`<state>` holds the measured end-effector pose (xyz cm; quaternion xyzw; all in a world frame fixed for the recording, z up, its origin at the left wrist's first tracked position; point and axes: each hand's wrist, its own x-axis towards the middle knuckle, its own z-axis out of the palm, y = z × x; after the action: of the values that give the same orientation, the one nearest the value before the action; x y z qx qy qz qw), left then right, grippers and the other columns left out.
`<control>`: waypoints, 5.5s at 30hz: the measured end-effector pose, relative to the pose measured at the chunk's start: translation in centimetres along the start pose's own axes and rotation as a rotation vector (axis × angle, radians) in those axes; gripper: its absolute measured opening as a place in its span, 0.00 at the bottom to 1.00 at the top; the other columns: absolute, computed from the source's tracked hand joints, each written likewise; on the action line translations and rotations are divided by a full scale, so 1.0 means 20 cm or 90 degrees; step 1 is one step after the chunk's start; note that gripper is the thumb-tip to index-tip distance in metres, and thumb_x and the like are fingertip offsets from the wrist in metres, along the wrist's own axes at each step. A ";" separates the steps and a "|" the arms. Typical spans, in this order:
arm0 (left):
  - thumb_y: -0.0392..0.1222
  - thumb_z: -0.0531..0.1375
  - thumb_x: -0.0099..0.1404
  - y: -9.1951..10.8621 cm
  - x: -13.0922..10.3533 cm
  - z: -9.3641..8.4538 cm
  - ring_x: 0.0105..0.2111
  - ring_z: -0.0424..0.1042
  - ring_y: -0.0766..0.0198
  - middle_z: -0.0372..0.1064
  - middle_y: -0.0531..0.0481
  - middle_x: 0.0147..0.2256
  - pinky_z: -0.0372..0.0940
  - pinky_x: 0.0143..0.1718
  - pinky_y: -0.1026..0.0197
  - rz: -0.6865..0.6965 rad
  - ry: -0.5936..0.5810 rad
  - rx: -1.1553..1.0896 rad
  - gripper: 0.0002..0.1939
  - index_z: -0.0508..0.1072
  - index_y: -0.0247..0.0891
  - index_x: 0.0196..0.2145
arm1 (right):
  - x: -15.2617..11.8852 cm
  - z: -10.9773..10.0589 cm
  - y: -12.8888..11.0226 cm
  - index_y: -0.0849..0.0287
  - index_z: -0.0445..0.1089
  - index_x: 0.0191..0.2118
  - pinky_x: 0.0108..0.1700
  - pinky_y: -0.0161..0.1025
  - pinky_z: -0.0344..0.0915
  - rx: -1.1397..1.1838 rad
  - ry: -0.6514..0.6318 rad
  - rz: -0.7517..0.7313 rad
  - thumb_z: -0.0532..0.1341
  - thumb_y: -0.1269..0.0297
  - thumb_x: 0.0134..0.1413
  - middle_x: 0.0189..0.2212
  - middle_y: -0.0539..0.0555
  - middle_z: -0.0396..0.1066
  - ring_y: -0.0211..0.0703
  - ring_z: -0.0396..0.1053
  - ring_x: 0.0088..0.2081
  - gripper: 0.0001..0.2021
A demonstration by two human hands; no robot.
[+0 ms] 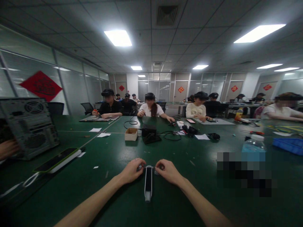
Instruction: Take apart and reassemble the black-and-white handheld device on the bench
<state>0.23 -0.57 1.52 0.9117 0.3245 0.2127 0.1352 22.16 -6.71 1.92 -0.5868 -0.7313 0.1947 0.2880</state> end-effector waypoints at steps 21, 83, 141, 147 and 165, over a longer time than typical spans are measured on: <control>0.33 0.53 0.58 -0.02 0.00 0.01 0.38 0.66 0.62 0.68 0.48 0.38 0.61 0.41 0.60 0.007 0.010 -0.004 0.12 0.68 0.37 0.40 | 0.00 -0.01 -0.04 0.61 0.73 0.36 0.32 0.33 0.60 0.016 -0.006 0.025 0.58 0.63 0.52 0.31 0.53 0.70 0.38 0.64 0.31 0.10; 0.35 0.52 0.60 -0.02 0.02 0.00 0.36 0.67 0.61 0.68 0.48 0.36 0.61 0.38 0.60 0.022 0.001 0.010 0.11 0.68 0.37 0.40 | -0.10 -0.38 0.14 0.62 0.67 0.35 0.29 0.33 0.69 -0.067 -0.273 0.385 0.67 0.65 0.40 0.25 0.50 0.70 0.37 0.70 0.26 0.14; 0.44 0.56 0.64 -0.11 0.02 -0.06 0.36 0.68 0.63 0.69 0.50 0.36 0.59 0.36 0.64 0.093 -0.043 0.142 0.09 0.74 0.41 0.39 | 0.02 -0.06 0.07 0.62 0.70 0.36 0.39 0.37 0.61 -0.193 0.064 -0.137 0.53 0.61 0.58 0.34 0.55 0.69 0.40 0.65 0.35 0.12; 0.45 0.56 0.64 -0.11 0.03 -0.05 0.36 0.68 0.62 0.70 0.50 0.36 0.59 0.36 0.64 0.088 -0.048 0.126 0.10 0.75 0.42 0.39 | 0.02 -0.01 0.07 0.61 0.70 0.37 0.39 0.38 0.61 -0.196 0.012 -0.134 0.54 0.60 0.57 0.34 0.55 0.69 0.41 0.65 0.36 0.12; 0.43 0.55 0.63 -0.10 0.03 -0.03 0.34 0.69 0.63 0.73 0.49 0.35 0.60 0.37 0.65 0.063 -0.047 0.088 0.12 0.76 0.40 0.37 | 0.02 0.00 0.06 0.60 0.71 0.37 0.38 0.37 0.61 -0.195 -0.018 -0.127 0.54 0.58 0.58 0.35 0.55 0.69 0.41 0.65 0.36 0.13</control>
<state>-0.69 1.44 1.49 0.9411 0.2876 0.1623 0.0728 22.94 -6.12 1.25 -0.5453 -0.8112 0.0598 0.2028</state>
